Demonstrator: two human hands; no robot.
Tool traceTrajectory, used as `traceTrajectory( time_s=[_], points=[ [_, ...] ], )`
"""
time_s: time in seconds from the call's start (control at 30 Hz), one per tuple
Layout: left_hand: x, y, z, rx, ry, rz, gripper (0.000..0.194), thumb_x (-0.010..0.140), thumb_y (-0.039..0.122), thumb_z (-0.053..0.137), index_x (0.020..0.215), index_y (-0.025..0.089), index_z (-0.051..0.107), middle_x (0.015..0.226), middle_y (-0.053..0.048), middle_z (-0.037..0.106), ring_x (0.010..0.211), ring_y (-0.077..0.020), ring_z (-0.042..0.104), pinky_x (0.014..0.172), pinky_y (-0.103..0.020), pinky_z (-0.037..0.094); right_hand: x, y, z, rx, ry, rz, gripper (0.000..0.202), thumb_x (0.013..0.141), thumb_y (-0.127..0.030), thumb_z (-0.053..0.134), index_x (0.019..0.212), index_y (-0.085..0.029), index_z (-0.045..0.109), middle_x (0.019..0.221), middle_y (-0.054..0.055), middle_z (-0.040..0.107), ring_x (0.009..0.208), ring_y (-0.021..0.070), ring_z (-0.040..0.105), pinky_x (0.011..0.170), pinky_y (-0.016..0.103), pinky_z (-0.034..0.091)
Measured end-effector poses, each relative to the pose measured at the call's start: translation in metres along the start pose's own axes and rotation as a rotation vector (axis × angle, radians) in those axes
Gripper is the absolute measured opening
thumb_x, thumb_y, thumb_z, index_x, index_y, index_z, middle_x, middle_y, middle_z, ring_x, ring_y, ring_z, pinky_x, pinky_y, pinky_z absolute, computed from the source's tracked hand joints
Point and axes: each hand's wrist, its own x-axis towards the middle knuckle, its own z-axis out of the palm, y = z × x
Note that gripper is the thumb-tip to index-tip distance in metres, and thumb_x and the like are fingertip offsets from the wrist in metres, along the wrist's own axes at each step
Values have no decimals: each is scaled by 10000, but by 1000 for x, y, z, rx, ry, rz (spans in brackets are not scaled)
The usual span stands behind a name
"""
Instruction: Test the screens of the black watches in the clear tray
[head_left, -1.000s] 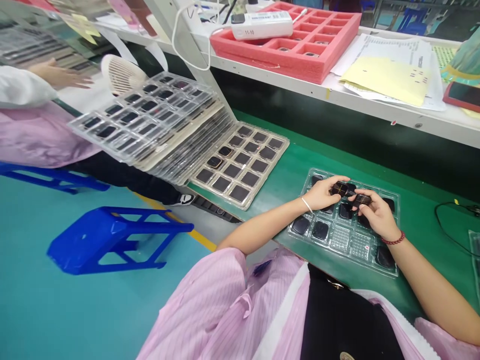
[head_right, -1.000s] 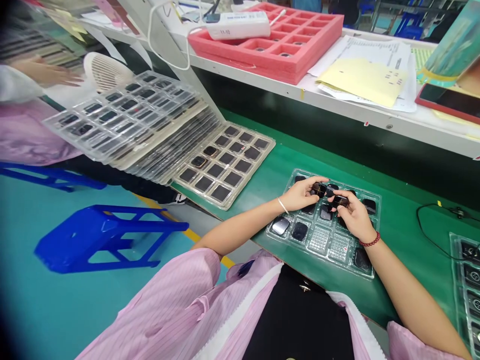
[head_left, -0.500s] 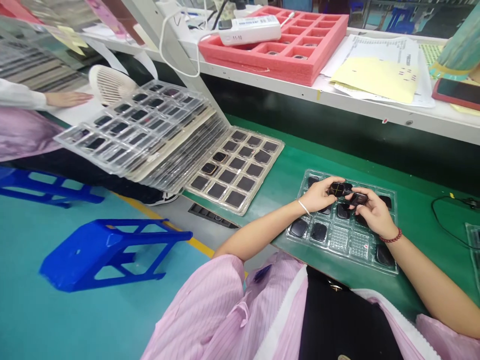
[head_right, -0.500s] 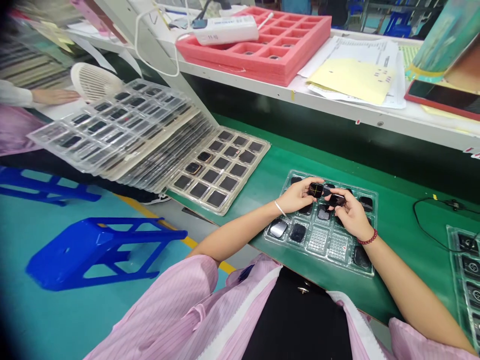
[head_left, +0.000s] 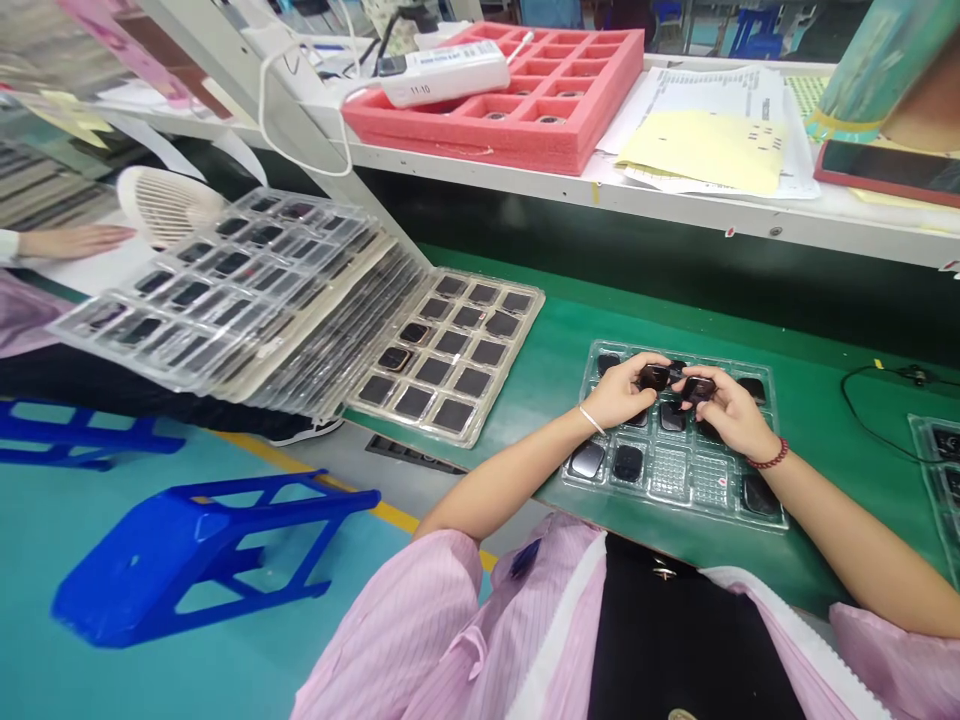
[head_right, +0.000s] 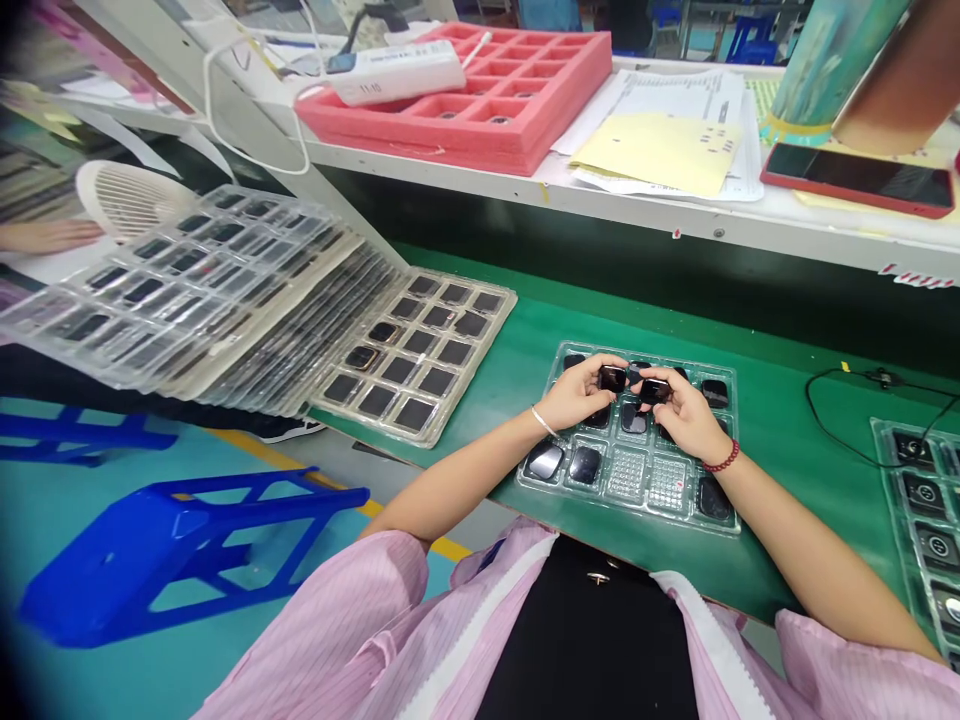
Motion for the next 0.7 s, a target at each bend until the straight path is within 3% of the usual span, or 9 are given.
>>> traceTrajectory(
  time_s=[0.17,0.33,0.53,0.7],
  points=[
    [1,-4,1,-61,12,72,374,796,171,600,1166,135,642,1066,-71,684,790,-117,614,706,-209,501,0,1,-1,2,-8,40,343,917,-242,611,1259,-235,581,1138,100,712,812,211,714,580,298,591],
    [1,-5,2,-19,-1,25,508,745,107,595,1251,155,601,1069,-59,679,713,-93,587,637,-186,482,0,3,-1,-10,15,56,322,934,-287,606,1250,-224,589,1108,102,716,761,204,705,564,307,591],
    [2,-10,1,-3,-25,55,594,730,81,585,1317,170,573,1201,-87,659,900,-156,646,813,-258,558,0,1,1,-19,8,-8,455,835,-126,579,1275,-240,565,1205,94,681,933,228,708,735,350,631],
    [3,-17,2,-2,-32,100,621,723,61,537,1335,169,563,1261,-92,637,982,-168,646,839,-261,559,1,1,3,-24,8,0,498,796,-101,542,1275,-236,560,1227,97,668,1033,256,692,793,382,633]
  ],
)
